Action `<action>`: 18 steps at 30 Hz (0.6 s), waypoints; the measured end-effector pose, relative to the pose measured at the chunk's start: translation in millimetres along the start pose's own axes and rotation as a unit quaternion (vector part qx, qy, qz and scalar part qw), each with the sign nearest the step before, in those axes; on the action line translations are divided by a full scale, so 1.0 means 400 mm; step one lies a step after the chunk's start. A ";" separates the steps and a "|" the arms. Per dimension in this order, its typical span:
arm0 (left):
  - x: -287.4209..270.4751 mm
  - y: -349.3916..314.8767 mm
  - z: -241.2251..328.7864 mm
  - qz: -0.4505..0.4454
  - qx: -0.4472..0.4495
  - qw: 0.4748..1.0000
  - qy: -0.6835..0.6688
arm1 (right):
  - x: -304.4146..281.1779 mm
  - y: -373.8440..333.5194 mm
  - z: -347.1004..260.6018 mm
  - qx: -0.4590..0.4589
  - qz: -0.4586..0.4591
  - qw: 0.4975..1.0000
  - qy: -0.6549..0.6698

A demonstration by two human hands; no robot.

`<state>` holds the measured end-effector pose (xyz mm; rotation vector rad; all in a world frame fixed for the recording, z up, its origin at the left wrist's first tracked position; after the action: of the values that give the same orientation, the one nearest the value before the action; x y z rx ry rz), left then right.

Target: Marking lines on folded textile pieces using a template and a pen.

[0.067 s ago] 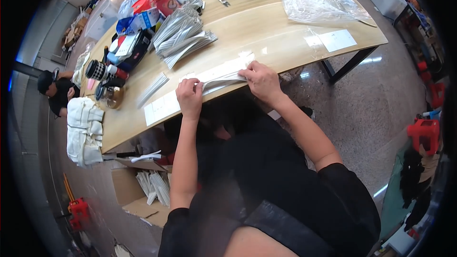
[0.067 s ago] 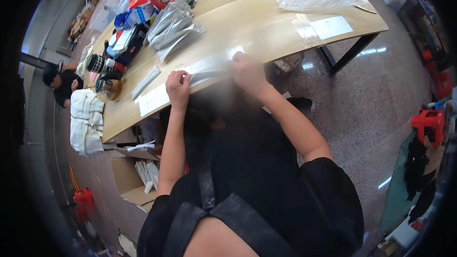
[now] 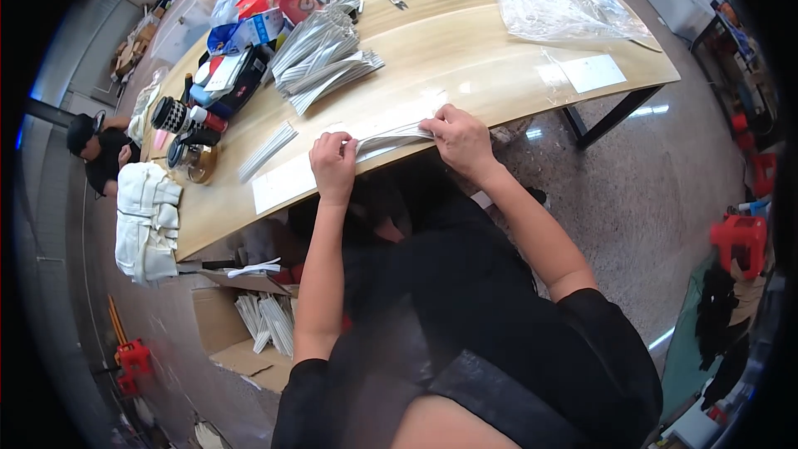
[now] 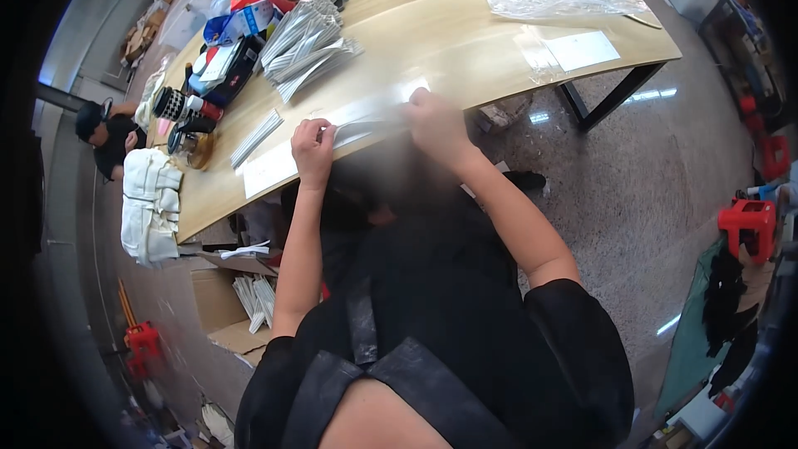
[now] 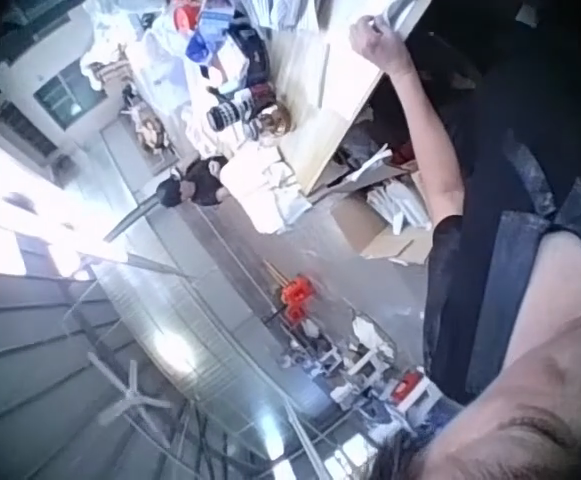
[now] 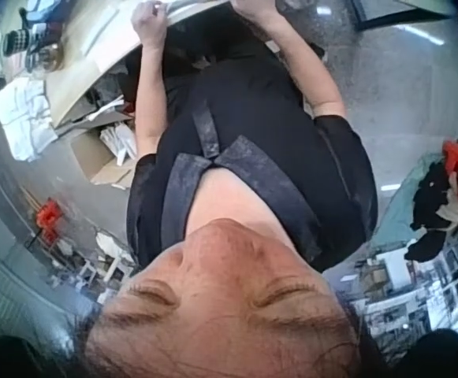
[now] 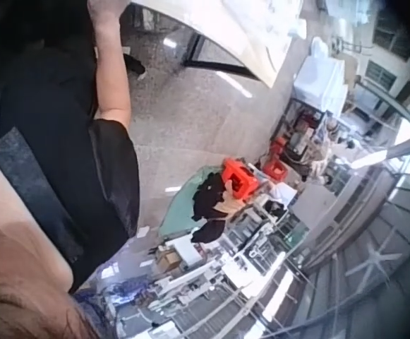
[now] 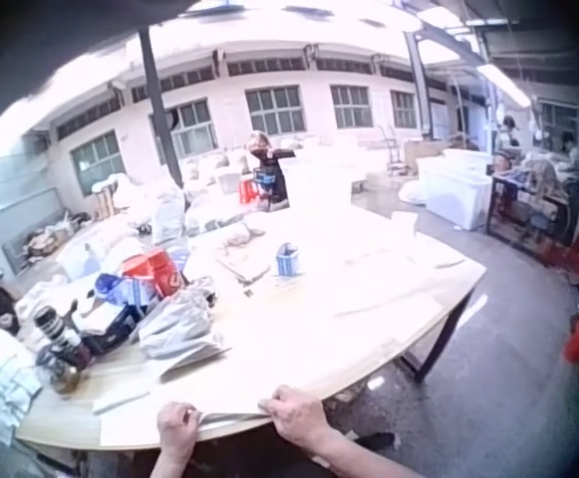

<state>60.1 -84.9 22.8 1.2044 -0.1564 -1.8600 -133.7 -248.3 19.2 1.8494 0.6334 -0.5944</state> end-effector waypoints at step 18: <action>-0.031 -0.061 0.115 0.052 0.106 0.992 0.051 | 0.001 -0.013 0.001 0.019 0.029 0.999 0.021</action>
<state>11.0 -76.7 42.3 1.4067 -0.3599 -1.7191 -137.0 -247.1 15.2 1.9129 0.5987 -0.5337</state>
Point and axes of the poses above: each hand's wrist, its own y-axis towards the middle knuckle, its own x-axis out of the palm, z = x × y, the point moved 4 cm from there along y, towards the middle knuckle, and after that the axes turned 7 degrees about -x, right-handed, at the moved point
